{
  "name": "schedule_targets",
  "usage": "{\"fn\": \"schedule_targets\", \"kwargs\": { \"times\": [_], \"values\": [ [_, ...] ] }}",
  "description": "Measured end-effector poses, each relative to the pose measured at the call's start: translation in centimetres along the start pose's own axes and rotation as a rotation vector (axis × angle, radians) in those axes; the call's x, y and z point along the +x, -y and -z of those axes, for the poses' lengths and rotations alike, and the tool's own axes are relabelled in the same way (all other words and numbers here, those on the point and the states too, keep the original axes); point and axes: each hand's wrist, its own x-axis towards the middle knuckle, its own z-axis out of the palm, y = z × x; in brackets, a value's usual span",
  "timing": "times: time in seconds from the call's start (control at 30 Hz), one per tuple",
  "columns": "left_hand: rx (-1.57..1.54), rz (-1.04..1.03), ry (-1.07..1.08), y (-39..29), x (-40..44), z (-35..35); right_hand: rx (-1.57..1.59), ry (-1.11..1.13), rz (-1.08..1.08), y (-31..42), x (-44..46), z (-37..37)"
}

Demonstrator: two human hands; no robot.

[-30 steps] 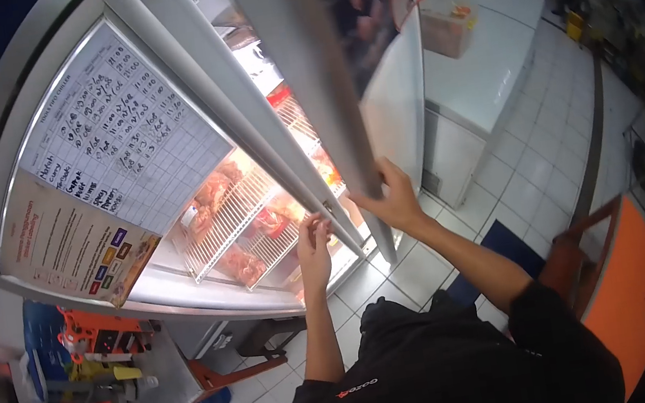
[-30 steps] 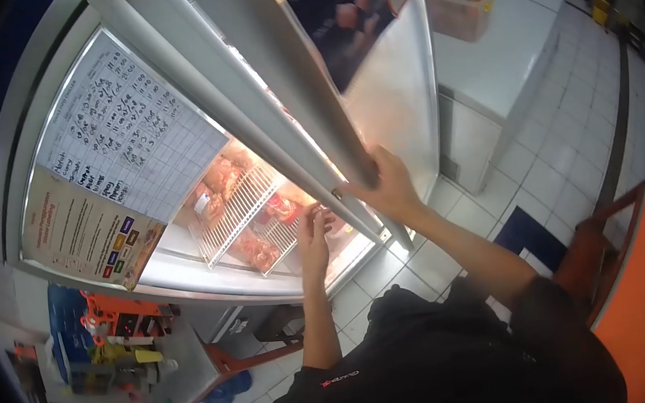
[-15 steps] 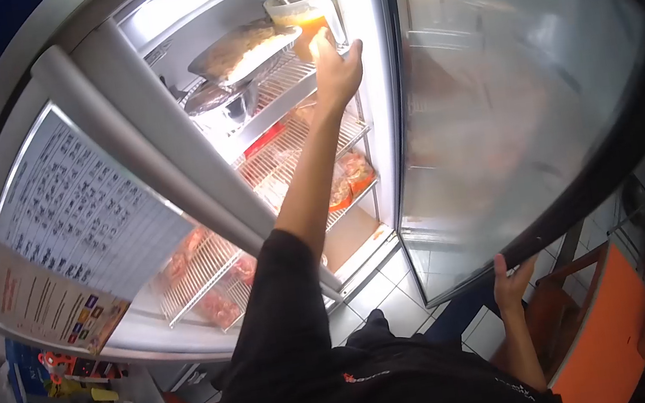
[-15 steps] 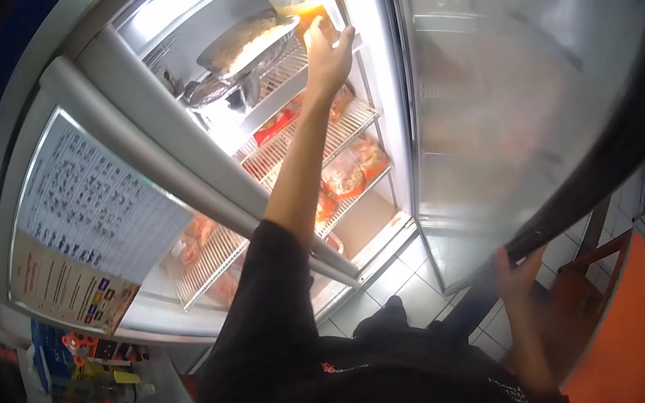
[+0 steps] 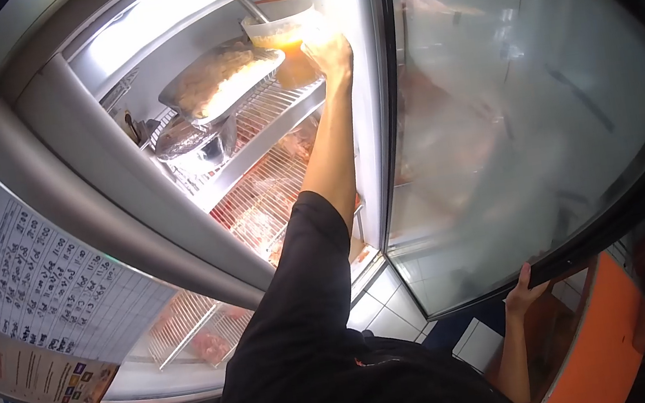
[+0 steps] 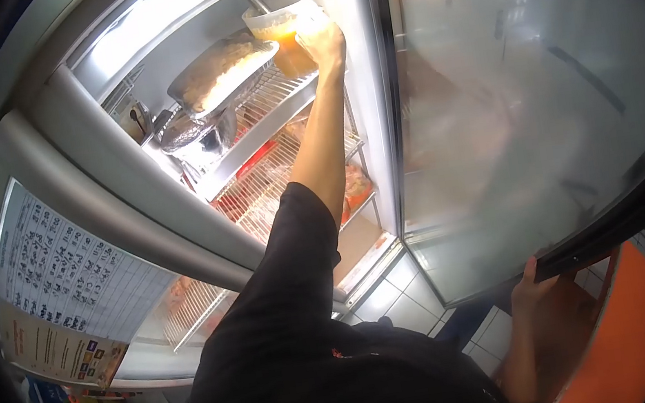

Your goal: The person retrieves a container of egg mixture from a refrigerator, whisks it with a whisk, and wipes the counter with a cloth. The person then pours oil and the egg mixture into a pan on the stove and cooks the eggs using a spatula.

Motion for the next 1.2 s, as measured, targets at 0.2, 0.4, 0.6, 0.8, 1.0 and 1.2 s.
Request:
{"fn": "schedule_targets", "kwargs": {
  "times": [0.2, 0.4, 0.6, 0.8, 1.0, 1.2],
  "values": [
    [-0.122, 0.262, -0.053, -3.4, 1.1, 0.1, -0.035, -0.011, 0.082, -0.2, -0.9, -0.1],
    [-0.144, 0.267, -0.048, -5.7, 1.7, 1.6, 0.023, -0.05, 0.034, 0.9, -1.4, -0.8],
    [-0.281, 0.33, 0.058, -9.1, 2.8, 2.7, 0.021, -0.009, 0.093, 0.4, -1.4, -0.6],
    [-0.435, 0.324, 0.027, -14.5, 1.4, 6.1, 0.046, 0.011, 0.003, 0.3, -1.8, -0.5],
    [-0.482, 0.313, 0.076, -20.2, -3.1, 13.1, 0.047, -0.018, 0.07, 2.5, -2.0, -1.3],
    [-0.489, 0.466, 0.167, -22.8, -10.0, 24.8, -0.02, 0.163, 0.053, 8.0, -3.0, -1.2]
  ]
}}
